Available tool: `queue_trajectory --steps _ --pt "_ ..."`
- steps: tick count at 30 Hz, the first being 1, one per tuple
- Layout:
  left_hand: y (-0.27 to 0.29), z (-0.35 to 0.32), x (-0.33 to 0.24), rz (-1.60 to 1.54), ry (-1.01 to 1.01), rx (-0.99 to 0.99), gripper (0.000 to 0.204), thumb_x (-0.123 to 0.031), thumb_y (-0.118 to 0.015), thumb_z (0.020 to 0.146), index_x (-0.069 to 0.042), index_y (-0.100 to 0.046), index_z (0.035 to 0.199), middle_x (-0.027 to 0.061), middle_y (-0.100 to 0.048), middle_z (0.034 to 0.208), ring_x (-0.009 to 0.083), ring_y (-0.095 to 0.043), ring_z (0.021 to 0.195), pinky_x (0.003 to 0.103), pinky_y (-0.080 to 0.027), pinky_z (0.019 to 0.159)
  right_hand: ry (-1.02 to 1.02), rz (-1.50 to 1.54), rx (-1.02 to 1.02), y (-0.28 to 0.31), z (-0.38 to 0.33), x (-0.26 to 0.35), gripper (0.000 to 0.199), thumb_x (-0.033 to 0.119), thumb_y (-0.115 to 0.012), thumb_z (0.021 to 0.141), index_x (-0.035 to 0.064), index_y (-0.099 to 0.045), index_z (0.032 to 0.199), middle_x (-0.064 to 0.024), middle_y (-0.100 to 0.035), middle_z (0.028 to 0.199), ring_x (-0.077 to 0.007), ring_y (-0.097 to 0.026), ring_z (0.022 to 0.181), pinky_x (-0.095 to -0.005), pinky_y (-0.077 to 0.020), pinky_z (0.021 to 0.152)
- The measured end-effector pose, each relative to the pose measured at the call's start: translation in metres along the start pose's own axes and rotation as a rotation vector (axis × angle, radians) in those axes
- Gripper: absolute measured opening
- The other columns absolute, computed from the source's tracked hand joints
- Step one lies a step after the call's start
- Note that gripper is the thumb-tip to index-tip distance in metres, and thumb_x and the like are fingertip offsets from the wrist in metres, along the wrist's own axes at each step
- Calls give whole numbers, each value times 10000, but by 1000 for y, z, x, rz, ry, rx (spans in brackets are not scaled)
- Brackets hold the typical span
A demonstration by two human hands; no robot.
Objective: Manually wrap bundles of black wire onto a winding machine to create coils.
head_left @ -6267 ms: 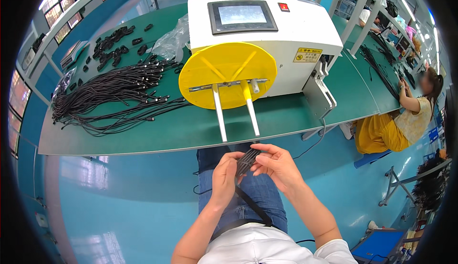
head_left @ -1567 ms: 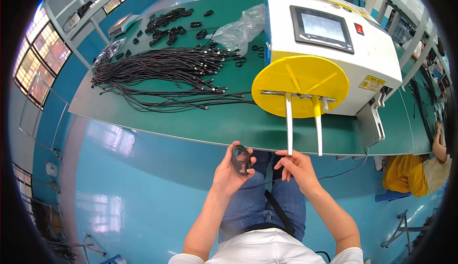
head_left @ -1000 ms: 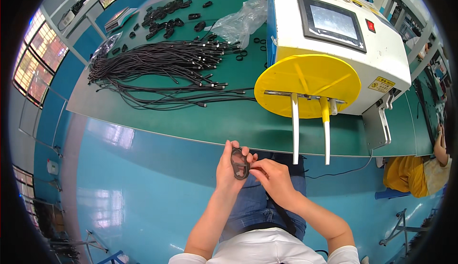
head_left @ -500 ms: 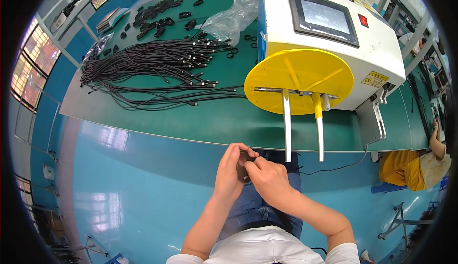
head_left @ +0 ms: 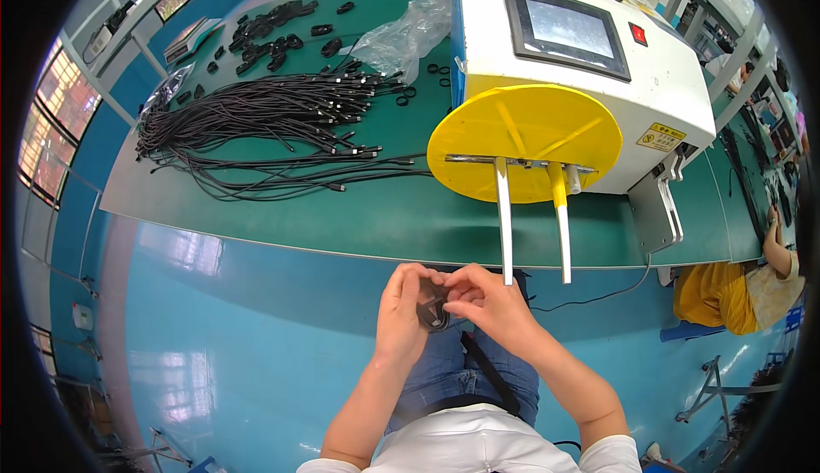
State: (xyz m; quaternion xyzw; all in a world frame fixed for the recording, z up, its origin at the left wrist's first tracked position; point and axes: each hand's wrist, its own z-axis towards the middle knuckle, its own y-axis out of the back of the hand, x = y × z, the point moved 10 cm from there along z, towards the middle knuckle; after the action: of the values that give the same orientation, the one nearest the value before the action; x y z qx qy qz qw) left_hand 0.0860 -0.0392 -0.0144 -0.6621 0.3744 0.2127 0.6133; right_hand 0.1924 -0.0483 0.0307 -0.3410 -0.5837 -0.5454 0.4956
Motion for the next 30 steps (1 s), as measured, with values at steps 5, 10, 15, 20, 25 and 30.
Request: queue_trajectory --steps 5,10,15,20,25,30 --pt "1 -1 10 -212 -15 -126 328 -313 -356 998 -26 -473 893 90 -550 863 190 -589 821 359 -482 814 -262 72 -1 -8 -15 -28 133 46 -608 845 -49 -585 934 -133 -642 767 -205 -661 745 -301 -515 596" --pt "-4 -7 5 80 -152 -150 397 -370 -315 999 -38 -440 820 78 -500 725 192 -534 646 359 -478 755 -190 -28 -57 -23 -26 -25 134 87 -578 854 -34 -596 909 -180 -635 787 -334 -638 735 -386 -494 617" --pt "-4 -7 0 108 -200 -127 377 -345 -319 1004 -50 -405 785 64 -457 657 176 -497 565 345 -474 751 -8 -255 -132 -22 -27 1 126 67 -543 853 -39 -595 898 -208 -603 793 -390 -587 720 -425 -469 608" --pt "-4 4 5 4 -123 36 309 -280 -347 1000 -28 -502 911 90 -554 763 179 -567 691 307 -463 774 -62 -180 -19 -23 -22 -14 171 101 -507 896 -41 -597 929 -204 -630 810 -358 -629 717 -396 -505 601" --pt "-23 6 1 -39 204 151 265 -208 -432 970 -11 -523 1123 105 -600 912 180 -594 809 284 -459 797 -551 842 243 -30 -29 -63 287 188 -449 950 -43 -570 1070 -199 -645 870 -319 -665 739 -370 -554 618" --pt "-12 5 -2 368 132 235 378 -68 -547 888 -11 -496 1258 91 -604 1009 153 -586 899 276 -472 800 -648 1204 361 -45 -36 -57 336 189 -406 966 -54 -497 1178 -207 -630 940 -327 -666 799 -379 -579 649"
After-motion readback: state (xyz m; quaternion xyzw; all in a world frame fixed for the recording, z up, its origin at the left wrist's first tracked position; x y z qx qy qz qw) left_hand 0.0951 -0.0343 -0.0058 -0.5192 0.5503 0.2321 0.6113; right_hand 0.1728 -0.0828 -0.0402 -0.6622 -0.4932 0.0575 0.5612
